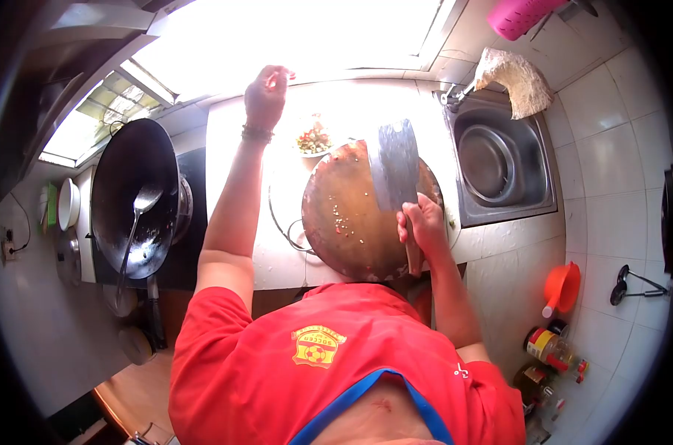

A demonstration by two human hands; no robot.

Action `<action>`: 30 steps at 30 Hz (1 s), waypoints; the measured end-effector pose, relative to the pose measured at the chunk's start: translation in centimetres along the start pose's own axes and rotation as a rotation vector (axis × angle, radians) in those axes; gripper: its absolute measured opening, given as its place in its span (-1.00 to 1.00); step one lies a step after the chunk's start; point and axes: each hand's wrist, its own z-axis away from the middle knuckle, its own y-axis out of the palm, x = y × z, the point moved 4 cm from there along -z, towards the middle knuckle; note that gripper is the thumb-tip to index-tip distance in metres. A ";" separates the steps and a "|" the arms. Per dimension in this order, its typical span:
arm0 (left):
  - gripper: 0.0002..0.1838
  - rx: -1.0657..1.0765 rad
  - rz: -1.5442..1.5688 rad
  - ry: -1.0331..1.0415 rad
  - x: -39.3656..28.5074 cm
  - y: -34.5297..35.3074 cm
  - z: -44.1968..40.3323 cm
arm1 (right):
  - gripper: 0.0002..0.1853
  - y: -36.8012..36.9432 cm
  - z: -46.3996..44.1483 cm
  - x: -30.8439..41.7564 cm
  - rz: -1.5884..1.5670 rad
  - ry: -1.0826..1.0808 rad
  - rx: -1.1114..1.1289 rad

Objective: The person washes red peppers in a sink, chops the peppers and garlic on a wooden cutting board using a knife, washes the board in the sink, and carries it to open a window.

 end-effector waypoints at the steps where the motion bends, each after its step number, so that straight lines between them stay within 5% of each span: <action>1: -0.79 0.008 0.003 0.003 1.1 0.7 0.6 | -0.91 -0.4 0.7 -0.5 0.022 0.003 -0.033; 3: -0.79 0.102 -0.289 0.147 2.8 3.0 2.9 | -0.90 -0.5 1.7 -1.3 0.020 0.011 -0.064; 4: -0.70 0.352 -0.841 0.312 3.0 5.2 5.2 | -0.89 -1.0 2.0 -2.2 0.077 -0.026 -0.071; 7: -0.66 0.181 -0.631 0.149 3.4 3.8 3.8 | -0.82 -1.8 3.0 -3.1 0.206 -0.100 -0.102; 10: -0.75 0.073 -0.203 0.282 -1.6 1.0 2.1 | -0.78 -1.9 4.4 -3.5 0.221 -0.093 -0.142; 11: -0.79 -0.009 -0.042 0.132 -2.4 0.2 1.9 | -0.77 -2.2 4.5 -3.9 0.212 -0.079 -0.165; 13: -0.91 -0.178 -0.135 0.169 -3.3 -1.0 2.2 | -0.75 -2.8 4.7 -4.8 0.331 -0.099 -0.227; 16: -0.33 0.345 -1.133 0.299 2.0 3.7 5.3 | -0.73 -3.1 5.9 -5.4 0.546 -0.164 -0.283; 17: -0.23 0.317 -0.968 0.210 1.9 3.2 6.1 | -0.74 -3.3 6.3 -4.9 0.707 -0.242 -0.318; 20: -0.37 0.068 -0.791 0.209 1.1 2.1 7.2 | -0.75 -2.2 7.0 -3.7 1.135 -0.478 -0.444; 23: -0.69 -0.001 -0.401 0.262 0.3 2.3 9.9 | -0.74 -1.5 7.4 -3.9 1.296 -0.531 -0.555; 30: -0.79 0.172 -0.250 -0.391 2.8 1.2 19.3 | -0.58 -2.1 6.7 -5.6 1.434 -0.480 -0.607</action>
